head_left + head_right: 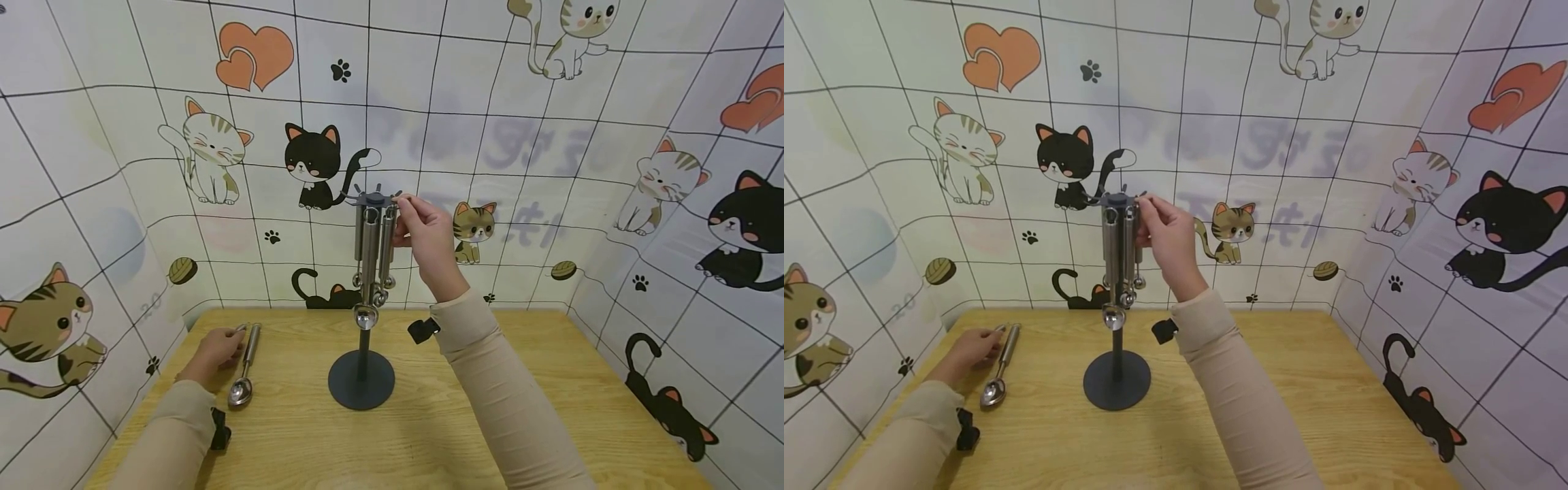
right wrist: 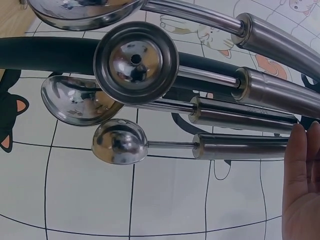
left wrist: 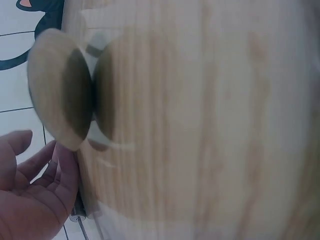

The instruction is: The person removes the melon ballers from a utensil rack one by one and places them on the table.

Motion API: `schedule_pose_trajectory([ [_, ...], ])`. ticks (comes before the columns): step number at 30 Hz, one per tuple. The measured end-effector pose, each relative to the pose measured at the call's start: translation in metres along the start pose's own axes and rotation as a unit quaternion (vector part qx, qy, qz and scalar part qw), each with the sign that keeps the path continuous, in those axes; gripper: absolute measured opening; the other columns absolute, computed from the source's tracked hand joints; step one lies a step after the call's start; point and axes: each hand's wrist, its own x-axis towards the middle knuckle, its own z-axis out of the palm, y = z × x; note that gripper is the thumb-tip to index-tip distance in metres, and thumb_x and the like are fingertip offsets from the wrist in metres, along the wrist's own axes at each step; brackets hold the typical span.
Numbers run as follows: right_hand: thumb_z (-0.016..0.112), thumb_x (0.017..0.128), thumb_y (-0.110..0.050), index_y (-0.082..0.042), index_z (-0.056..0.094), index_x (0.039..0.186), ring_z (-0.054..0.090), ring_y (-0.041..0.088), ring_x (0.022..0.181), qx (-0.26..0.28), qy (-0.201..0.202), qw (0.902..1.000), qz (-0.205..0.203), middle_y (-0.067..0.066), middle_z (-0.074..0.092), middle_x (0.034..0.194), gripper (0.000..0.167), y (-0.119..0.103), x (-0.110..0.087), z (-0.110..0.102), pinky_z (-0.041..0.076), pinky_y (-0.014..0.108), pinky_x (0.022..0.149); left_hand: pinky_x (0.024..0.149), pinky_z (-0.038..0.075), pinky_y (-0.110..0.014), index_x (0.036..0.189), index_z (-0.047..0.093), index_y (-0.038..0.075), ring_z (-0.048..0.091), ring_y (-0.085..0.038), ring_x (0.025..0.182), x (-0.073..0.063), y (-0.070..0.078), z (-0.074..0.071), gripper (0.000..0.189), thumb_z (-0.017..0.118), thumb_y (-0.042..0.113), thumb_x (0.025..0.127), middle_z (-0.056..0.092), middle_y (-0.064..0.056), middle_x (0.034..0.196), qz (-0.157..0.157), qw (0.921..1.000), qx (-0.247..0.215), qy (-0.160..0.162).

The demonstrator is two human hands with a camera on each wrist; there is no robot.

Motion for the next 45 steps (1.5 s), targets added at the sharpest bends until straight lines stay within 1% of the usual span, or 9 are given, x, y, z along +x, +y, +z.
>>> schedule_pose_trajectory([
  [4, 0.06, 0.104, -0.023, -0.002, 0.072, 0.116, 0.056, 0.015, 0.063, 0.004, -0.001, 1.0, -0.002, 0.005, 0.056, 0.071, 0.027, 0.0, 0.0, 0.001, 0.06, 0.032, 0.061, 0.071, 0.058, -0.03, 0.142, 0.042, -0.018, 0.063, -0.024, 0.093, -0.001, 0.0, -0.001, 0.056, 0.043, 0.026, 0.108, 0.063, -0.023, 0.109, 0.004, 1.0, -0.002, 0.002],
  [11, 0.06, 0.105, -0.024, -0.005, 0.073, 0.114, 0.057, 0.016, 0.063, 0.003, -0.005, 1.0, -0.007, 0.005, 0.056, 0.071, 0.025, -0.001, 0.002, 0.003, 0.06, 0.032, 0.061, 0.073, 0.058, -0.032, 0.144, 0.041, -0.016, 0.063, -0.024, 0.095, -0.006, 0.004, -0.002, 0.053, 0.042, 0.023, 0.108, 0.062, -0.025, 0.115, 0.004, 0.9999, -0.01, 0.004],
  [18, 0.061, 0.104, -0.024, -0.005, 0.073, 0.114, 0.057, 0.016, 0.063, -0.003, 0.0, 0.9999, -0.01, 0.005, 0.057, 0.072, 0.025, 0.001, 0.003, 0.002, 0.06, 0.032, 0.06, 0.085, 0.057, -0.043, 0.148, 0.042, -0.01, 0.06, -0.04, 0.115, -0.02, 0.027, -0.003, 0.053, 0.039, 0.028, 0.111, 0.052, -0.033, 0.138, 0.059, 0.9982, 0.01, -0.006],
  [21, 0.06, 0.104, -0.025, -0.005, 0.073, 0.114, 0.057, 0.016, 0.063, -0.004, 0.0, 0.9999, -0.011, 0.005, 0.057, 0.072, 0.025, 0.001, 0.002, 0.001, 0.06, 0.032, 0.061, 0.089, 0.056, -0.047, 0.149, 0.044, -0.005, 0.058, -0.041, 0.118, -0.027, 0.051, -0.001, 0.052, 0.04, 0.03, 0.111, 0.052, -0.03, 0.139, 0.092, 0.9957, -0.003, -0.009],
  [26, 0.06, 0.105, -0.023, -0.002, 0.072, 0.115, 0.056, 0.015, 0.063, 0.0, 0.001, 0.9999, -0.012, 0.005, 0.057, 0.071, 0.027, 0.0, 0.0, -0.001, 0.06, 0.032, 0.061, 0.092, 0.055, -0.05, 0.149, 0.046, 0.002, 0.058, -0.039, 0.118, -0.05, 0.111, 0.005, 0.049, 0.045, 0.032, 0.11, 0.057, -0.024, 0.136, 0.178, 0.9837, 0.006, -0.025],
  [30, 0.06, 0.104, -0.024, -0.003, 0.073, 0.114, 0.057, 0.015, 0.063, 0.001, 0.003, 1.0, -0.005, 0.005, 0.058, 0.072, 0.026, 0.001, 0.0, 0.0, 0.06, 0.032, 0.061, 0.089, 0.057, -0.048, 0.147, 0.052, 0.007, 0.061, -0.036, 0.116, -0.068, 0.152, 0.017, 0.046, 0.049, 0.032, 0.109, 0.061, -0.019, 0.133, 0.252, 0.9674, 0.018, -0.022],
  [35, 0.061, 0.104, -0.024, -0.006, 0.074, 0.113, 0.057, 0.015, 0.063, -0.001, 0.006, 1.0, -0.001, 0.005, 0.058, 0.072, 0.024, 0.001, -0.001, 0.001, 0.06, 0.032, 0.06, 0.08, 0.059, -0.039, 0.142, 0.059, 0.012, 0.065, -0.027, 0.104, -0.089, 0.191, 0.032, 0.04, 0.054, 0.032, 0.107, 0.065, -0.013, 0.13, 0.328, 0.9446, 0.021, -0.004],
  [41, 0.06, 0.104, -0.024, -0.005, 0.073, 0.113, 0.056, 0.016, 0.063, 0.003, 0.002, 0.9999, -0.011, 0.005, 0.057, 0.071, 0.025, 0.002, -0.001, 0.001, 0.06, 0.032, 0.06, 0.088, 0.055, -0.045, 0.139, 0.061, 0.018, 0.066, -0.02, 0.108, -0.115, 0.23, 0.046, 0.036, 0.057, 0.032, 0.106, 0.068, -0.004, 0.127, 0.365, 0.9308, -0.01, 0.006],
  [45, 0.06, 0.105, -0.023, -0.005, 0.074, 0.113, 0.056, 0.016, 0.062, 0.006, 0.002, 0.9999, -0.009, 0.005, 0.057, 0.07, 0.024, 0.002, -0.001, 0.001, 0.06, 0.031, 0.06, 0.094, 0.052, -0.049, 0.14, 0.059, 0.017, 0.064, -0.021, 0.115, -0.122, 0.249, 0.054, 0.037, 0.058, 0.03, 0.106, 0.068, -0.005, 0.127, 0.381, 0.924, -0.022, 0.021],
])
